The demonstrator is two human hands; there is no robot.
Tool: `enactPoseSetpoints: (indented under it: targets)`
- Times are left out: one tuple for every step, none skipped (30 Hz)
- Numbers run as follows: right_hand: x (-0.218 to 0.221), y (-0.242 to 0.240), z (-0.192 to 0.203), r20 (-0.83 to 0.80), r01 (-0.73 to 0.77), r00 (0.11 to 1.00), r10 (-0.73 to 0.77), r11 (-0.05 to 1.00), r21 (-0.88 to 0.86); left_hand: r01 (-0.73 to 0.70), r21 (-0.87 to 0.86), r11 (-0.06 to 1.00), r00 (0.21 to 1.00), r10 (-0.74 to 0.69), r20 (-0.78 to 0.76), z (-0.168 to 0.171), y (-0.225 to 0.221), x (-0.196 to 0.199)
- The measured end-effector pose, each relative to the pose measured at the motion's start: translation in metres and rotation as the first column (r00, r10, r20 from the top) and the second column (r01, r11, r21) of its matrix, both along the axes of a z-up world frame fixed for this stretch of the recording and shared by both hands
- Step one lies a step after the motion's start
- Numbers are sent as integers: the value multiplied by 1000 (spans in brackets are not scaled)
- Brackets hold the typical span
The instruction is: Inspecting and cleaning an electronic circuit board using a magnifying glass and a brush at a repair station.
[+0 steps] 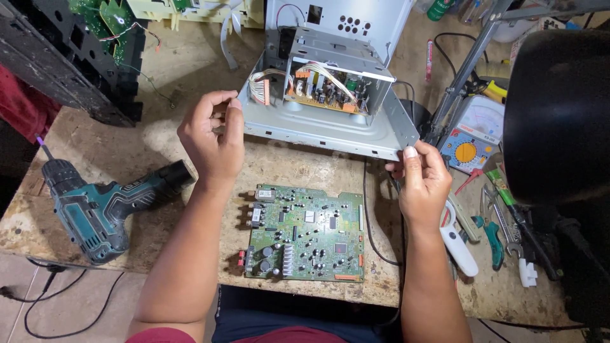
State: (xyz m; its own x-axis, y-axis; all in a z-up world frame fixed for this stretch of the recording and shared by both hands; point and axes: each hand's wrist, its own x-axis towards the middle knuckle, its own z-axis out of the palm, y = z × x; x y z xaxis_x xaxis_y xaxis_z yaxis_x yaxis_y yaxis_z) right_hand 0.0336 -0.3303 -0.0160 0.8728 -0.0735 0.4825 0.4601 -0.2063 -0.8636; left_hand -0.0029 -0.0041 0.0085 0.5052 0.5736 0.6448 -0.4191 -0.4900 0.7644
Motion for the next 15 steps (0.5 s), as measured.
enactPoseSetpoints:
  targets:
    - [0, 0, 0, 2, 2, 1000, -2, 1000, -6, 0, 1, 1000, 1000, 0, 3, 0, 0, 0]
    - [-1, 1, 0, 4, 5, 1000, -4, 1000, -12, 1, 3, 1000, 1000, -1, 6, -1, 0, 0]
    - [1, 0, 0, -7, 2, 1000, -2, 1000, -15, -2, -1, 1000, 1000, 2, -5, -1, 1, 2]
    - [2, 0, 0, 7, -5, 1000, 5, 1000, -18, -15, 17, 1000, 1000, 15, 5, -3, 2, 3]
    - [-1, -2, -4, 7, -10, 1000, 10, 1000, -24, -26, 32, 999, 1000, 26, 1, -7, 2, 1]
    - [-2, -2, 2, -18, -13, 1000, 13, 999, -31, -28, 25, 999, 999, 28, -24, -3, 1, -1]
    - [-5, -1, 7, -39, -7, 999, 4, 998, -61, -27, 93, 995, 1000, 28, -11, 0, 0, -3]
    - [-7, 0, 11, -59, -1, 998, -4, 996, -92, -23, 160, 987, 1000, 23, 1, 4, -2, -4]
    - [-10, 2, 15, -75, -2, 997, -5, 996, -93, -20, 159, 987, 1000, 23, -15, 4, -2, -5]
    - [-13, 4, 19, -54, -21, 998, 15, 993, -117, -1, 158, 987, 1000, 2, -10, 5, -2, -7]
    - [-14, 5, 25, -26, -37, 999, 34, 989, -142, 18, 155, 988, 1000, -19, 2, 7, -2, -5]
    - [-15, 4, 26, -36, -37, 999, 32, 989, -143, 22, 153, 988, 1000, -21, -8, 7, -2, -6]
    - [-16, 3, 28, -39, -54, 998, 48, 985, -162, 23, 150, 988, 1000, -20, -19, 6, -2, -7]
    - [-16, 2, 29, -42, -71, 997, 64, 981, -181, 24, 148, 989, 999, -19, -31, 6, -2, -8]
    - [-17, 0, 31, -57, -71, 996, 62, 980, -185, 28, 143, 989, 999, -21, -45, 7, -3, -10]
